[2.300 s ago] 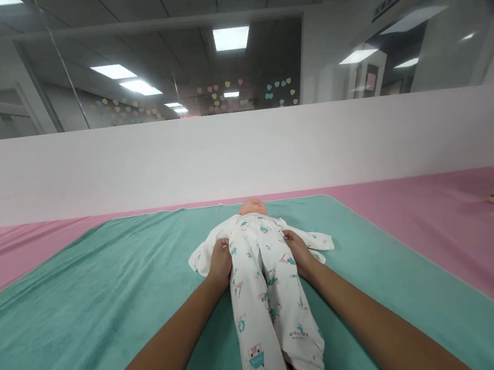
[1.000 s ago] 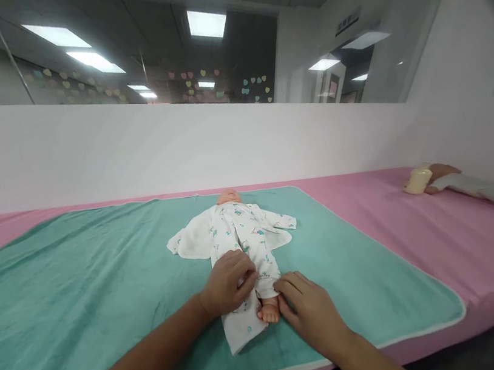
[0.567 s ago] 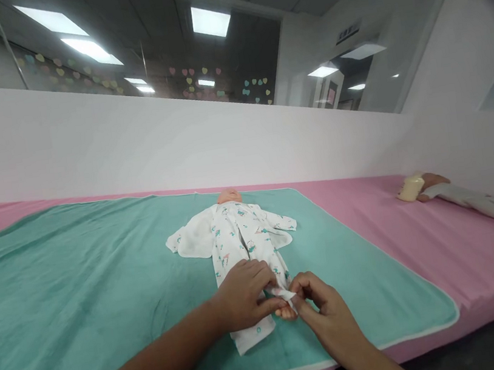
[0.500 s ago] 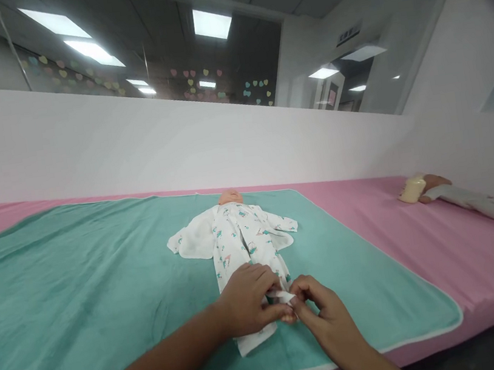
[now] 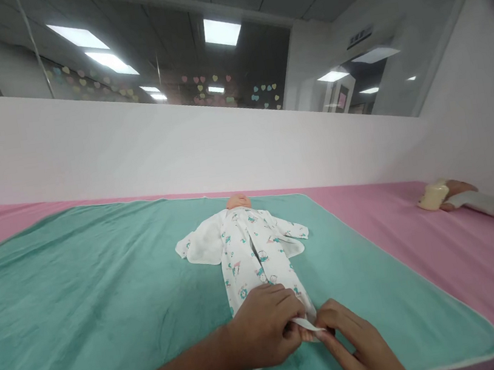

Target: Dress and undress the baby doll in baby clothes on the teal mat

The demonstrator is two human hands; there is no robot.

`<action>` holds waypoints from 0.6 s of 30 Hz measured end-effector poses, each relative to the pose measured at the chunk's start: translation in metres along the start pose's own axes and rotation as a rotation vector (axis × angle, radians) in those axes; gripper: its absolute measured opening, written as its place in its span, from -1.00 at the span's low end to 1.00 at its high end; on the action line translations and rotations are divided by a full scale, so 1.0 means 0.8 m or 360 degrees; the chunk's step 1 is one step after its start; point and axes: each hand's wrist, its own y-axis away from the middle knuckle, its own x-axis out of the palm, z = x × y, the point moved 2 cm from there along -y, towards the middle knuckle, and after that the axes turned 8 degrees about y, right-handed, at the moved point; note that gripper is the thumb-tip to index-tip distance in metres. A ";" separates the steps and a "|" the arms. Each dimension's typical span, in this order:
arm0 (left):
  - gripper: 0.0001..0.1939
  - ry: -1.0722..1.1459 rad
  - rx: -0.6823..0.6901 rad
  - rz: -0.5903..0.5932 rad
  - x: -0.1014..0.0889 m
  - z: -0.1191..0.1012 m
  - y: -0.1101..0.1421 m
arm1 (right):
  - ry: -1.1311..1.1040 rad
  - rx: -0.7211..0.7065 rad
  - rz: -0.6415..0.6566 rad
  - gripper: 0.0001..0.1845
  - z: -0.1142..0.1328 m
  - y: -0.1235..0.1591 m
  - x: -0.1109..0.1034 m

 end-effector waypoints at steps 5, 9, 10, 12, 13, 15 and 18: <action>-0.73 0.0210 0.0199 0.0066 -0.016 -0.023 0.004 | 0.0194 -0.0139 0.0270 -0.90 0.006 0.007 -0.009; -0.83 0.0356 -0.0049 -0.0144 -0.024 -0.002 0.007 | -0.0062 0.0015 0.0443 -0.78 -0.005 -0.010 -0.020; -0.86 0.0345 -0.0208 -0.0252 -0.029 0.014 0.008 | -0.0148 0.0104 0.0391 -0.73 -0.016 -0.021 -0.022; -0.83 0.0260 -0.0644 -0.0474 -0.045 0.059 0.010 | -0.0269 0.0320 0.0202 -0.66 -0.047 -0.051 -0.020; -0.83 0.0181 -0.0840 -0.0588 -0.056 0.083 0.014 | -0.0298 0.0436 0.0088 -0.67 -0.066 -0.070 -0.016; -0.85 -0.0133 -0.1185 -0.0755 -0.081 0.129 0.025 | -0.0262 0.0560 -0.0086 -0.72 -0.104 -0.109 -0.002; -0.82 -0.0537 -0.1282 -0.0527 -0.103 0.176 0.042 | 0.0089 0.0441 -0.0112 -0.82 -0.144 -0.157 0.028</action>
